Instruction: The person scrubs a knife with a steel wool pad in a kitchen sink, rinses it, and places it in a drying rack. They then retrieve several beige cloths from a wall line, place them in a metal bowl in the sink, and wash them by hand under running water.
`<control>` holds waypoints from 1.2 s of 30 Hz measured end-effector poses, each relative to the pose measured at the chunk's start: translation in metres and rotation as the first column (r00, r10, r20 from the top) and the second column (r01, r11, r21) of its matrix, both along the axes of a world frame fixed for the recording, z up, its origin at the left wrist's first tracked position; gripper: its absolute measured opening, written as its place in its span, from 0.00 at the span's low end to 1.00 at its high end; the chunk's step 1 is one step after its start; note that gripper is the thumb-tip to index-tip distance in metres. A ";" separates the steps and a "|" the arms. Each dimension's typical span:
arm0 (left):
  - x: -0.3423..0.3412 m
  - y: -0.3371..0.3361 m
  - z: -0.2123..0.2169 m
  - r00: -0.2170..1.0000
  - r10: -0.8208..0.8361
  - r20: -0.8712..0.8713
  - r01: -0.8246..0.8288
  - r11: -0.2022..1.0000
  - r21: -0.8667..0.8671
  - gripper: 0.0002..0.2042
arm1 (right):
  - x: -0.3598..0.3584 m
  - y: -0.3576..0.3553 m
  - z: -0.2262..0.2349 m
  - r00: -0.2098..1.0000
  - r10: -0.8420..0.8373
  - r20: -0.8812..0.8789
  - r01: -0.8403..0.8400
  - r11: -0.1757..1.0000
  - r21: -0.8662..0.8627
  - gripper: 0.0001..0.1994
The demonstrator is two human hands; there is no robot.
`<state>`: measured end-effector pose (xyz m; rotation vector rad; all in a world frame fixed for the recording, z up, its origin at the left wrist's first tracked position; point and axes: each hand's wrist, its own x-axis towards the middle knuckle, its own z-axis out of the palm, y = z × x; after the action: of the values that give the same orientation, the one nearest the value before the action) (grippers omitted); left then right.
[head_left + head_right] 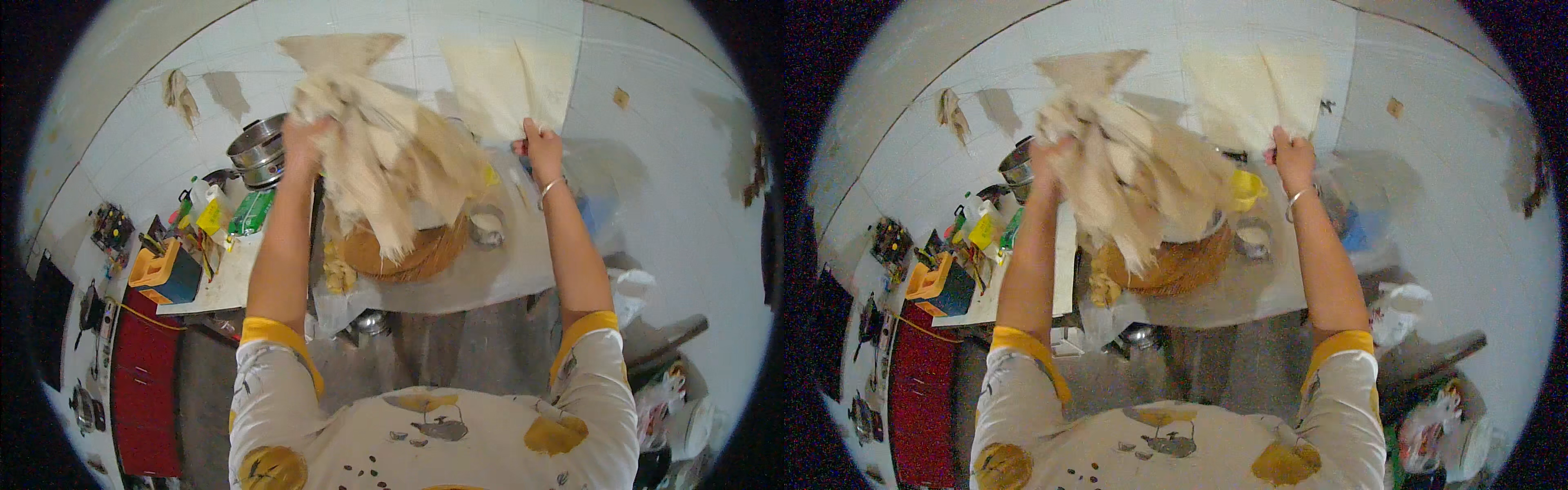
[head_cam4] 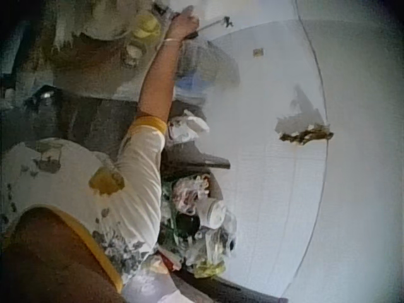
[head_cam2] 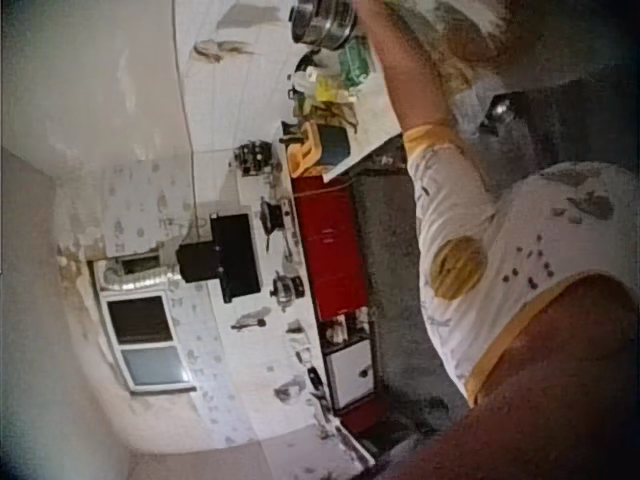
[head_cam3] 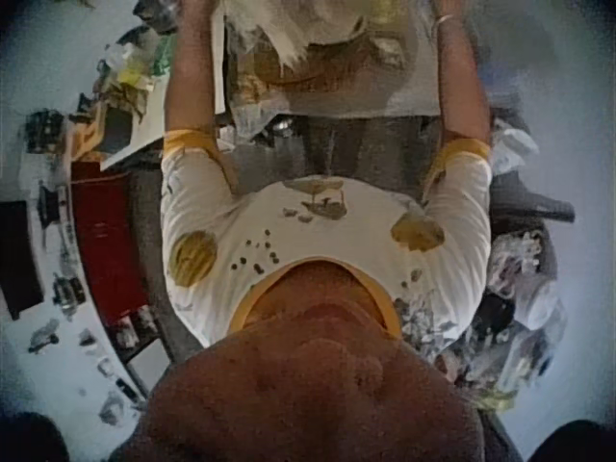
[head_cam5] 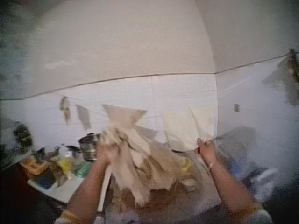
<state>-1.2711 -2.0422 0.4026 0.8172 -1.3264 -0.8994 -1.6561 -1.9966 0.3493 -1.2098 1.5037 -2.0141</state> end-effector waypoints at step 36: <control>0.221 0.123 -0.072 0.849 0.105 0.519 -0.008 0.983 -0.186 0.28 | 0.252 -0.017 -0.018 0.668 0.431 -0.607 -0.380 0.899 0.219 0.13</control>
<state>-1.0499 -1.9187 0.3309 0.9990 -1.8219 -0.5067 -1.4044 -2.0141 0.3316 -2.1352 1.3641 -1.2747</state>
